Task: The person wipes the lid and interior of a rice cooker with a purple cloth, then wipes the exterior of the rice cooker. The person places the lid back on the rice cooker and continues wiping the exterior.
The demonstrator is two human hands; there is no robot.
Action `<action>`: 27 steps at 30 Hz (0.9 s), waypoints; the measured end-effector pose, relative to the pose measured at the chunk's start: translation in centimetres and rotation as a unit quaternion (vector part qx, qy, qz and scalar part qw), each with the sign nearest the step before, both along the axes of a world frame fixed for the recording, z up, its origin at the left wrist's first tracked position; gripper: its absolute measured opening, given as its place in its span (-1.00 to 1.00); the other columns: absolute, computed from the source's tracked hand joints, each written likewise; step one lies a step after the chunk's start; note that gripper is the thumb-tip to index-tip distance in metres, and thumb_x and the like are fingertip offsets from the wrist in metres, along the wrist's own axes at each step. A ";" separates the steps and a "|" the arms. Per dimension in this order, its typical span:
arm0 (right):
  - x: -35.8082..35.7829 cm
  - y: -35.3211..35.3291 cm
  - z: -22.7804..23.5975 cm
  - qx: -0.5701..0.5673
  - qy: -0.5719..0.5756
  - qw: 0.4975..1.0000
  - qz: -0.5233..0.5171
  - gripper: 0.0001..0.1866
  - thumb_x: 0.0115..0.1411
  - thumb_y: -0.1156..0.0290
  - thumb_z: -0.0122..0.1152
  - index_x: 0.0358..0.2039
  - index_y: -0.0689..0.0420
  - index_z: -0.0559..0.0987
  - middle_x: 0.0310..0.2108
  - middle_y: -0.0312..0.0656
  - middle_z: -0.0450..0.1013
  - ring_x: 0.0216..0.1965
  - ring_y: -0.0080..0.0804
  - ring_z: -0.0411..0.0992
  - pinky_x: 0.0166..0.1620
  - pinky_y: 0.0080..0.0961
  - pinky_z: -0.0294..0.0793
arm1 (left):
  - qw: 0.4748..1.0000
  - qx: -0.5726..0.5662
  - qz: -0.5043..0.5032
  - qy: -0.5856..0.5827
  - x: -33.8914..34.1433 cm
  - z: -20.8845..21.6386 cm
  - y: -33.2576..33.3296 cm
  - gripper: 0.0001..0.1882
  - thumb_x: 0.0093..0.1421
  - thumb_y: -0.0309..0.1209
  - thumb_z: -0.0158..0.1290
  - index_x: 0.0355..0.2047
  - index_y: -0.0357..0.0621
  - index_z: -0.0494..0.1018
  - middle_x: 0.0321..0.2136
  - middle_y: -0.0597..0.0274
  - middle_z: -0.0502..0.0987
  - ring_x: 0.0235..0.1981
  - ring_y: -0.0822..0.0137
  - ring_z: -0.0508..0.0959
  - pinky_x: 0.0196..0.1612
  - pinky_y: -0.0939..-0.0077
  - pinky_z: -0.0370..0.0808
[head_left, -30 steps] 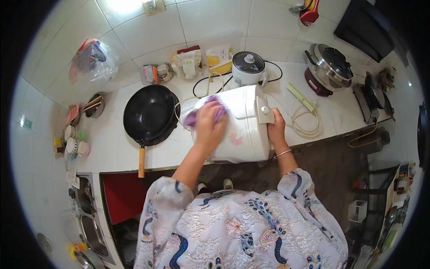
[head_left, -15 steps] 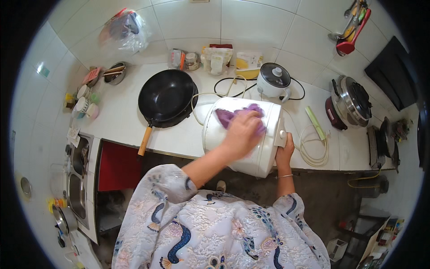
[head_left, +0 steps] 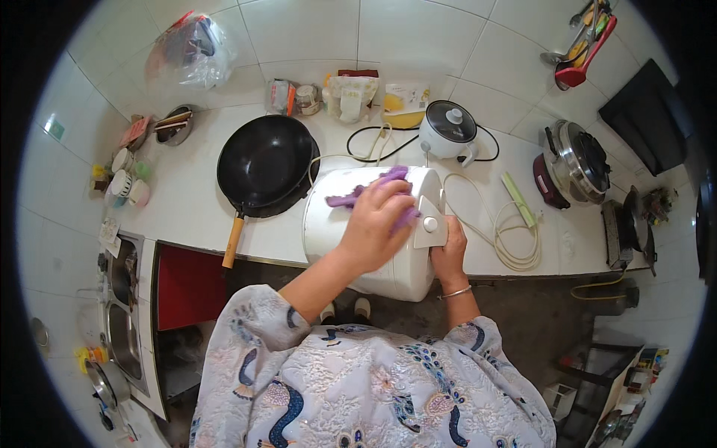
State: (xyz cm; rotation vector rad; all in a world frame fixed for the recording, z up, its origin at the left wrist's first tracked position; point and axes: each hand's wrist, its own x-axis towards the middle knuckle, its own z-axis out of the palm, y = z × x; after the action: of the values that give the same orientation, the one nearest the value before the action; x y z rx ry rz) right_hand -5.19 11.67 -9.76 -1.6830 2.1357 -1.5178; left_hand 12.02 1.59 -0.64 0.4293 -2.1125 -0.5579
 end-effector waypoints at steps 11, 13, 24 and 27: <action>4.1 -2.6 2.0 0.021 0.088 0.995 0.034 -0.77 0.08 0.39 0.17 -0.25 0.20 0.45 -0.36 0.02 0.43 -0.27 0.10 0.40 -0.18 -0.14 0.40 | 0.977 0.210 -0.034 0.026 5.6 -6.4 -10.5 -0.72 0.24 -0.31 0.03 -0.16 -0.26 0.46 -0.18 -0.04 0.49 -0.12 -0.04 0.48 0.02 0.27 0.38; 3.9 -2.9 2.0 0.041 0.090 0.995 0.031 -0.73 0.06 0.42 0.19 -0.22 0.19 0.45 -0.36 0.01 0.44 -0.27 0.09 0.40 -0.19 -0.15 0.41 | 0.979 0.149 -0.133 0.047 3.9 -2.1 -8.2 -0.73 0.23 -0.31 0.04 -0.16 -0.25 0.46 -0.16 -0.01 0.49 -0.09 -0.01 0.48 0.03 0.27 0.38; 2.4 -2.0 0.1 -0.037 0.091 0.994 -0.045 -0.86 0.09 0.44 0.21 -0.39 0.19 0.46 -0.45 -0.08 0.40 -0.40 -0.06 0.41 -0.31 -0.27 0.41 | 0.973 0.205 -0.034 -0.100 5.3 -8.3 -13.4 -0.70 0.07 -0.39 0.02 -0.20 -0.28 0.43 -0.20 -0.10 0.49 -0.13 -0.05 0.46 -0.03 0.25 0.39; 2.1 -0.6 -0.5 -0.036 0.095 0.994 -0.044 -0.83 0.12 0.37 0.22 -0.36 0.18 0.46 -0.44 -0.09 0.42 -0.41 -0.11 0.42 -0.32 -0.32 0.42 | 0.922 0.333 -0.035 -0.195 6.5 -7.5 -15.1 -0.71 0.13 -0.35 0.06 -0.19 -0.28 0.47 -0.26 -0.10 0.52 -0.23 0.01 0.51 -0.13 0.35 0.44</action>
State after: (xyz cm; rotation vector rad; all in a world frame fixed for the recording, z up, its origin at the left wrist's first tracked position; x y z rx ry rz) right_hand -3.11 11.05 -10.24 -1.8504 2.3009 -1.5313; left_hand 18.49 -13.52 -8.11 0.9075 -2.2708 -1.3391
